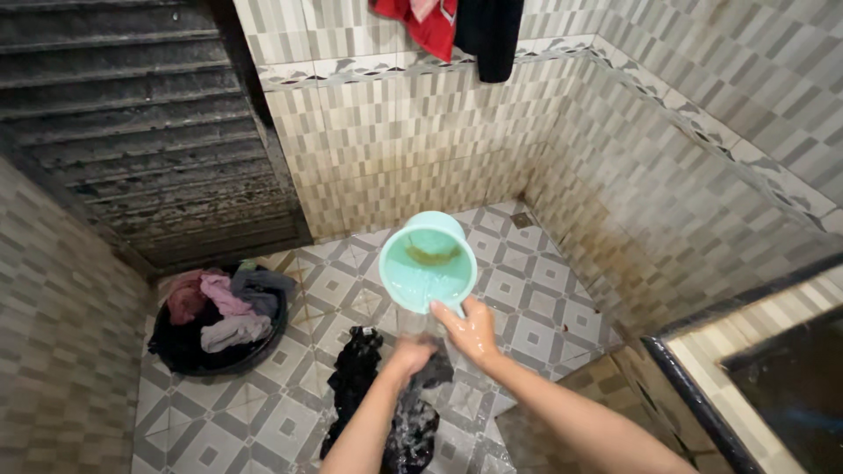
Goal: The person hand-washes several dark garments in a bathroom. They repeatedly scoop water from a built-in tub with a light blue plastic scoop and pour it over the clothes, then wring and squeeze each item to remove excess water.
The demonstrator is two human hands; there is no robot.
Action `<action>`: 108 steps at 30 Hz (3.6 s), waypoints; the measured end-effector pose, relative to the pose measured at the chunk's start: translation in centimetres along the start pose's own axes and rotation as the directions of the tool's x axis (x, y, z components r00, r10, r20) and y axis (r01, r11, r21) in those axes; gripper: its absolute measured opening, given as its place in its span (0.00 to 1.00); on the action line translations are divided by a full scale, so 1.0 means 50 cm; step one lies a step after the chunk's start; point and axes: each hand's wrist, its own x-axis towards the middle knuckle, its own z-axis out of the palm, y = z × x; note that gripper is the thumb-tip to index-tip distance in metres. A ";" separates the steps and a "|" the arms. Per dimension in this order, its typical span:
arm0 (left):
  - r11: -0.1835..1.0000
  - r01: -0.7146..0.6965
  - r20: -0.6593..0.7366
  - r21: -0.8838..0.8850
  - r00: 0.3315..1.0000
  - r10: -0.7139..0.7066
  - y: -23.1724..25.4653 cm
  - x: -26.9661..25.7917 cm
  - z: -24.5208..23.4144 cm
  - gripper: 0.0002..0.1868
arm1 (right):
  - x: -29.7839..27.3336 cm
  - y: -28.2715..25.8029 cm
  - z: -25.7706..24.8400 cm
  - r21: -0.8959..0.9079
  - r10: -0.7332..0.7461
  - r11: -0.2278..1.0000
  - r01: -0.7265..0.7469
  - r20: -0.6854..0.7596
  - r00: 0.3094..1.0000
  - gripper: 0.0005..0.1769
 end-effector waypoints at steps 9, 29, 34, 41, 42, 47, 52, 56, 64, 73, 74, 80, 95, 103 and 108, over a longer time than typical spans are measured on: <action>0.969 0.154 -0.263 0.191 0.960 -0.101 0.116 -0.068 -0.062 0.21 | 0.003 -0.025 -0.051 -0.344 -0.073 0.935 0.088 0.058 0.996 0.29; 0.930 -0.273 -0.104 0.245 0.947 0.305 0.230 -0.055 0.150 0.18 | -0.056 -0.067 -0.423 -0.691 -0.488 0.662 0.290 -0.103 0.867 0.18; 0.925 -0.366 -0.072 0.104 0.925 0.374 0.390 -0.129 0.180 0.14 | -0.150 0.027 -0.826 -0.635 -0.060 0.642 -0.429 -0.599 0.798 0.30; 0.922 -0.387 -0.027 0.037 0.921 0.388 0.457 -0.155 0.231 0.15 | -0.477 0.315 -1.151 -0.522 0.395 0.022 -0.853 -0.779 0.487 0.31; 0.928 -0.372 -0.022 0.013 0.928 0.372 0.456 -0.157 0.239 0.15 | -0.504 0.348 -1.155 -0.555 0.460 -0.054 -0.830 -0.752 0.472 0.32; 0.945 -0.326 -0.007 0.010 0.945 0.326 0.465 -0.170 0.289 0.16 | -0.534 0.439 -1.143 -0.031 0.780 0.397 -0.917 -0.515 0.355 0.30; 0.956 -0.295 0.080 -0.013 0.952 0.295 0.475 -0.169 0.291 0.16 | -0.507 0.424 -1.144 0.441 0.850 0.518 -0.733 -0.358 0.386 0.29; 0.936 -0.352 0.215 0.018 0.916 0.340 0.470 -0.163 0.286 0.19 | -0.446 0.304 -1.158 0.550 0.775 0.602 -0.579 -0.230 0.588 0.29; 0.874 -0.461 0.384 0.154 0.843 0.377 0.446 -0.129 0.237 0.34 | -0.230 -0.061 -0.894 0.732 0.374 0.637 -0.241 -0.020 0.927 0.22; 0.990 -0.129 0.150 -0.062 0.979 0.137 0.348 -0.058 0.142 0.18 | -0.009 -0.123 -0.336 0.725 0.271 0.666 -0.177 -0.014 0.962 0.23; 0.998 -0.055 0.141 -0.009 0.988 0.055 0.328 -0.052 0.128 0.18 | 0.005 -0.118 -0.286 0.679 0.265 0.715 -0.165 -0.045 0.963 0.24; 0.998 0.056 -0.027 -0.042 0.998 -0.057 0.178 -0.006 0.078 0.20 | 0.018 -0.021 -0.099 0.539 0.253 0.808 -0.235 0.042 0.966 0.19; 0.898 -0.007 -0.183 0.439 0.978 0.098 0.151 -0.084 0.008 0.17 | -0.033 -0.026 -0.136 -0.390 -0.165 0.912 0.127 -0.066 0.984 0.19; 0.844 -0.184 -0.209 0.504 0.922 0.326 0.195 -0.105 0.009 0.16 | -0.047 -0.116 -0.503 -0.608 -0.400 0.761 0.226 -0.166 0.901 0.38; 0.865 -0.220 -0.198 0.451 0.920 0.337 0.283 -0.152 0.017 0.18 | -0.168 -0.105 -0.827 -0.456 0.240 0.789 -0.412 -0.388 0.890 0.32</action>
